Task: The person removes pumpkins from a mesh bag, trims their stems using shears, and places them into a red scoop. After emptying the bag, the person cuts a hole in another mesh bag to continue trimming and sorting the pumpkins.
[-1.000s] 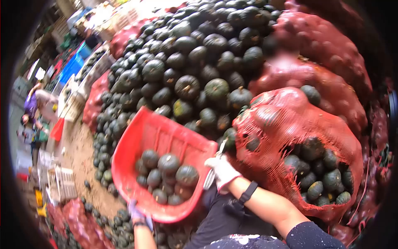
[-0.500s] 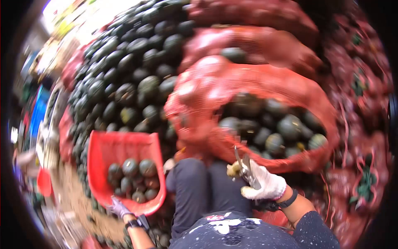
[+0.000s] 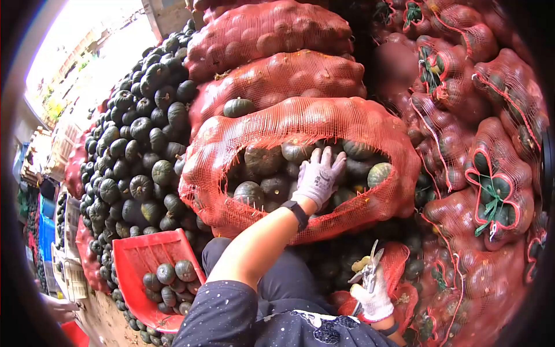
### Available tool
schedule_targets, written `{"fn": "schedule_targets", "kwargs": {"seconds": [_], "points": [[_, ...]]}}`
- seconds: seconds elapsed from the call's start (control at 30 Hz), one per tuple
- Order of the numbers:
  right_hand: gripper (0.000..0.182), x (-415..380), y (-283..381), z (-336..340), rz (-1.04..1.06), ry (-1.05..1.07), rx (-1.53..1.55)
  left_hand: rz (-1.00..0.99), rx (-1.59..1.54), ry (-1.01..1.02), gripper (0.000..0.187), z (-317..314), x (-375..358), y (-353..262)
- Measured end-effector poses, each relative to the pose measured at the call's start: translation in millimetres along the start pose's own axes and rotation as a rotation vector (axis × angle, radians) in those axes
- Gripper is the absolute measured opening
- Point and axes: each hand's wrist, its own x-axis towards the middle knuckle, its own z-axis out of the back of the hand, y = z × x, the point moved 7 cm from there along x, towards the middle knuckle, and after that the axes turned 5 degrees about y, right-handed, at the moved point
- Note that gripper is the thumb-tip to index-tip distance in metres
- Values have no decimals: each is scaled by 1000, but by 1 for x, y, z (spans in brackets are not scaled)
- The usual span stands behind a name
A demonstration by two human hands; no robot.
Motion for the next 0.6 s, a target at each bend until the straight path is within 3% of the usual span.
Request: {"fn": "schedule_targets", "kwargs": {"seconds": [0.03,0.1,0.13,0.17,0.23,0.3,0.33,0.37,0.4,0.43,0.47,0.53,0.57,0.6], "points": [[65,0,-4,0,1,23,-19,51,-39,-21,90,1,1,1],[65,2,-2,3,75,6,-28,-19,-661,-216,84,9,-23,23],[65,5,4,5,79,5,-22,143,-964,-94,77,29,-54,28],[66,6,6,7,74,2,-13,133,-1276,-147,78,23,-83,45],[66,12,-3,15,78,13,10,252,-1374,-310,72,43,-164,83],[66,21,-11,20,52,8,57,558,-1586,-579,66,34,-269,137],[67,25,-17,20,-17,13,161,652,-1553,-679,65,23,-327,178],[67,29,-23,19,-87,16,264,926,-1315,-748,62,34,-378,185],[67,33,-27,18,-158,18,365,1019,-985,-720,56,29,-425,218],[65,38,-20,15,-95,12,233,1112,-1118,-718,60,4,-481,268],[65,42,-18,11,-73,8,222,1068,-583,-671,59,42,-464,246],[63,48,-15,3,-45,1,253,864,439,-495,57,114,-363,147],[63,50,-17,-2,-108,8,329,855,-183,-519,46,104,-327,148],[64,51,-15,-7,-124,27,362,589,-494,-452,40,94,-279,136]]}}
